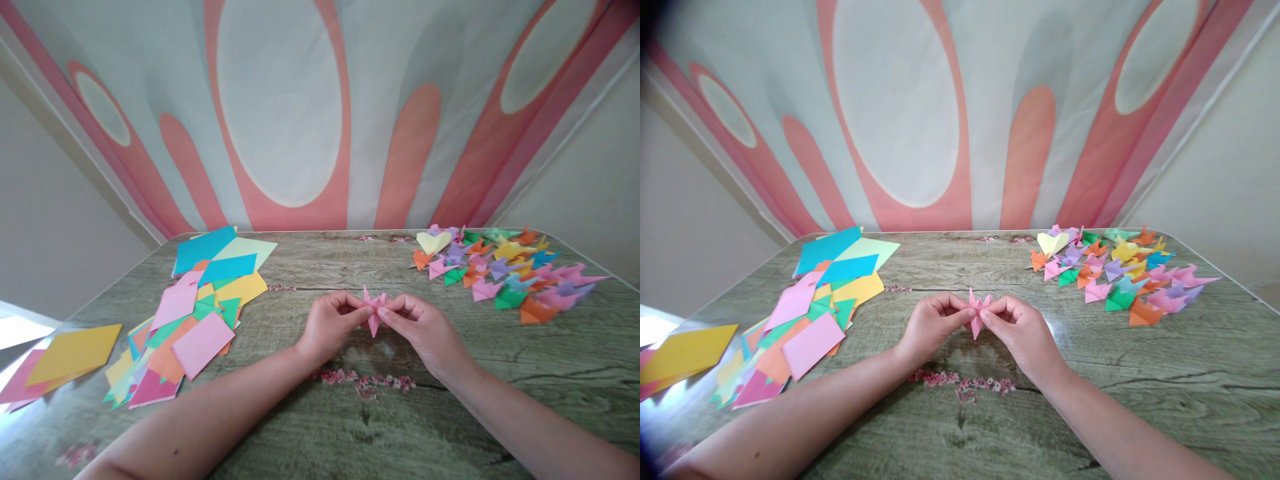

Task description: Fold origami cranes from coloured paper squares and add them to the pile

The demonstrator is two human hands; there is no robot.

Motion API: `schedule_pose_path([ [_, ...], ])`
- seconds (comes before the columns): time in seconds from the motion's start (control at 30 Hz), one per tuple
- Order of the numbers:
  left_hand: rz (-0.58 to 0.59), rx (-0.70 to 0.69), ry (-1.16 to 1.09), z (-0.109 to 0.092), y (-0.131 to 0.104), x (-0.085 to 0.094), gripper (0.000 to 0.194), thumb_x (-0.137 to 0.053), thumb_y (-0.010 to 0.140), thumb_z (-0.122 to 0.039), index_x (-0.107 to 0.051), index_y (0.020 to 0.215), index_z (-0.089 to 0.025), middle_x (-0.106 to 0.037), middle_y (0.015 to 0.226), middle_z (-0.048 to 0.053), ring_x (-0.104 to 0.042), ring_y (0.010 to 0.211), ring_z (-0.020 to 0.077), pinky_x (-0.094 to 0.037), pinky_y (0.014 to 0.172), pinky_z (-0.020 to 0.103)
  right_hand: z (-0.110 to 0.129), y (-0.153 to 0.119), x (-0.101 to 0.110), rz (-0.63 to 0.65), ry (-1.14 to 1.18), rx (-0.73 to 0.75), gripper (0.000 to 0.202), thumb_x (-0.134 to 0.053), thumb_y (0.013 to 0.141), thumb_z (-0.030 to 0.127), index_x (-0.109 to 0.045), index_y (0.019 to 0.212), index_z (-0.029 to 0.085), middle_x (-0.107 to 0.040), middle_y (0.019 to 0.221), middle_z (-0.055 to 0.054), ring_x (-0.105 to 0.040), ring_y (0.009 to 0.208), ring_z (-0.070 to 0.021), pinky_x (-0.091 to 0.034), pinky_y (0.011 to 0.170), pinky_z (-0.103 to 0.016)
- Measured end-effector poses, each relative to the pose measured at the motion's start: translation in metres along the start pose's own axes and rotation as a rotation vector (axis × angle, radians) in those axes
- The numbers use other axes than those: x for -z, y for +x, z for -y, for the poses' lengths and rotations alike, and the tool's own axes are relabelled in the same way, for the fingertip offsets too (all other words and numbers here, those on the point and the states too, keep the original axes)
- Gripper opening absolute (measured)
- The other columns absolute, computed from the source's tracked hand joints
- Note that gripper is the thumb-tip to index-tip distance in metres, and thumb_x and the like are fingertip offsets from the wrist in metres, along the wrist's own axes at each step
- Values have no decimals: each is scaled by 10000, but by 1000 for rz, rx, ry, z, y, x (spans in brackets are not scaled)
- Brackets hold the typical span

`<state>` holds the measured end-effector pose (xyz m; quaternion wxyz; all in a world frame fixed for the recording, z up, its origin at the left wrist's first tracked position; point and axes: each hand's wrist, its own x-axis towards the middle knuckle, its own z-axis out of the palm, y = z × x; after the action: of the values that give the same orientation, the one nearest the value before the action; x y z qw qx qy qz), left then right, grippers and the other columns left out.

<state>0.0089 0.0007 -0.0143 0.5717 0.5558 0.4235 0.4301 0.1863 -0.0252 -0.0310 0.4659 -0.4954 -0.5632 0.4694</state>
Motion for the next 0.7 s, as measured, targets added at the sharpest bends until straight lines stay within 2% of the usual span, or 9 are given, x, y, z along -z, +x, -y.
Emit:
schedule_pose_path([
  [0.37,-25,-11,-44,3,0,-3,275,-813,681,-292,-593,672,-128,-668,634,6,-622,585,107,-485,596,215,-1,0,-3,-37,-24,-20,259,-694,802,432,-617,752,190,-666,751,-23,-596,725,-179,-445,689,-304],
  [0.57,26,-13,-151,3,0,-2,314,-836,656,-288,-565,696,-135,-654,661,-5,-624,614,107,-522,654,245,-5,2,-1,-93,-54,-9,358,-736,762,435,-462,690,216,-556,664,28,-535,655,-152,-410,619,-274],
  [0.63,27,-22,-148,1,0,-2,320,-838,656,-294,-562,702,-138,-637,650,-16,-609,597,98,-518,638,237,-5,3,-2,-101,-24,4,394,-747,753,436,-422,695,221,-524,663,39,-522,654,-146,-407,617,-267],
  [0.7,12,-31,-149,0,0,-2,319,-837,658,-302,-569,717,-139,-631,653,-20,-600,586,94,-511,623,230,-5,2,-4,-93,78,6,373,-747,757,441,-446,750,221,-541,694,36,-533,665,-144,-417,625,-264],
])
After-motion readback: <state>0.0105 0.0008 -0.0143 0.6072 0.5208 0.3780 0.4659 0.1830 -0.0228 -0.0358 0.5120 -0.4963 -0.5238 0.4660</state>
